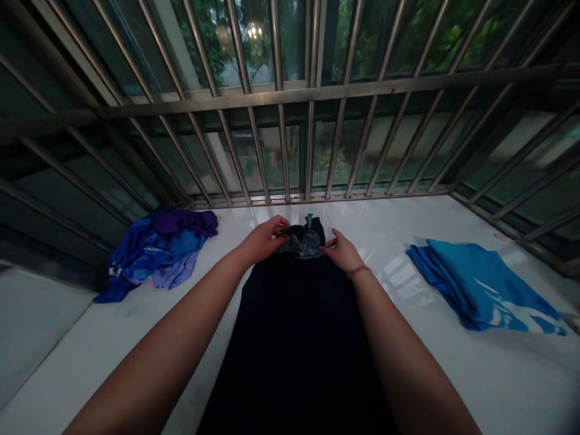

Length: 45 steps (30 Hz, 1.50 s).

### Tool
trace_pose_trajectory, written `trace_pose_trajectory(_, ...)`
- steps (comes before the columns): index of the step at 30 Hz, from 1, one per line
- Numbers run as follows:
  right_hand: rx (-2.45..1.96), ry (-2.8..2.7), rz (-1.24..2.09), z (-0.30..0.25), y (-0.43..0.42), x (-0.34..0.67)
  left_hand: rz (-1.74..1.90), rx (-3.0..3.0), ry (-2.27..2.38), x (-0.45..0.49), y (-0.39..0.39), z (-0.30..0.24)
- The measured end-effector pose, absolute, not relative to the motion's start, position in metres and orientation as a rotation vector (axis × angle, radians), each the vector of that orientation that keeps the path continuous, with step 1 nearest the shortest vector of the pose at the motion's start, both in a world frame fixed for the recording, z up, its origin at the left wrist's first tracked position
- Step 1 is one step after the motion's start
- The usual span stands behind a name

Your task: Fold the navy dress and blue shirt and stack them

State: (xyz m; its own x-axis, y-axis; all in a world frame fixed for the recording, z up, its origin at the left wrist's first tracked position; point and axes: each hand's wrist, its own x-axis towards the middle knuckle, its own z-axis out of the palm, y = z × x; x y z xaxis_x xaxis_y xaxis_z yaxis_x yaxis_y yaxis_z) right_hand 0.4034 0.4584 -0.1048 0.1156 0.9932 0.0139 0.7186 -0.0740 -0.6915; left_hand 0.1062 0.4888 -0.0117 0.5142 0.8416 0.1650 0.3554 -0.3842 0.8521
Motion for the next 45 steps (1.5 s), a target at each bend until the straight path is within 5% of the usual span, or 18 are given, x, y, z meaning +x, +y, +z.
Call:
trace_pose_trajectory(5,-1.707,-1.843,0.682,-0.075,0.434,0.399,0.790,2.156,0.997,0.078,0.404,-0.007)
trace_pose_trajectory(15,-1.702,-1.952,0.721,-0.077,0.285,0.418,0.631,2.137,1.211,0.025,0.304,-0.091)
trace_pose_trajectory(23,-1.911,-1.673,0.668,-0.079,0.272,0.378,0.664,1.690,1.717,0.060,0.321,-0.092)
trace_pose_trajectory(29,-1.833,-1.619,0.657,-0.070,0.266,0.366,0.834,1.578,1.658,0.071,0.340,-0.089)
trace_pose_trajectory(38,-1.856,-1.525,1.242,-0.095,0.224,0.368,0.869,1.120,1.518,0.044,0.323,-0.117)
trace_pose_trajectory(45,-2.103,-1.475,0.910,-0.065,0.308,0.403,0.736,1.128,1.659,0.053,0.381,-0.105)
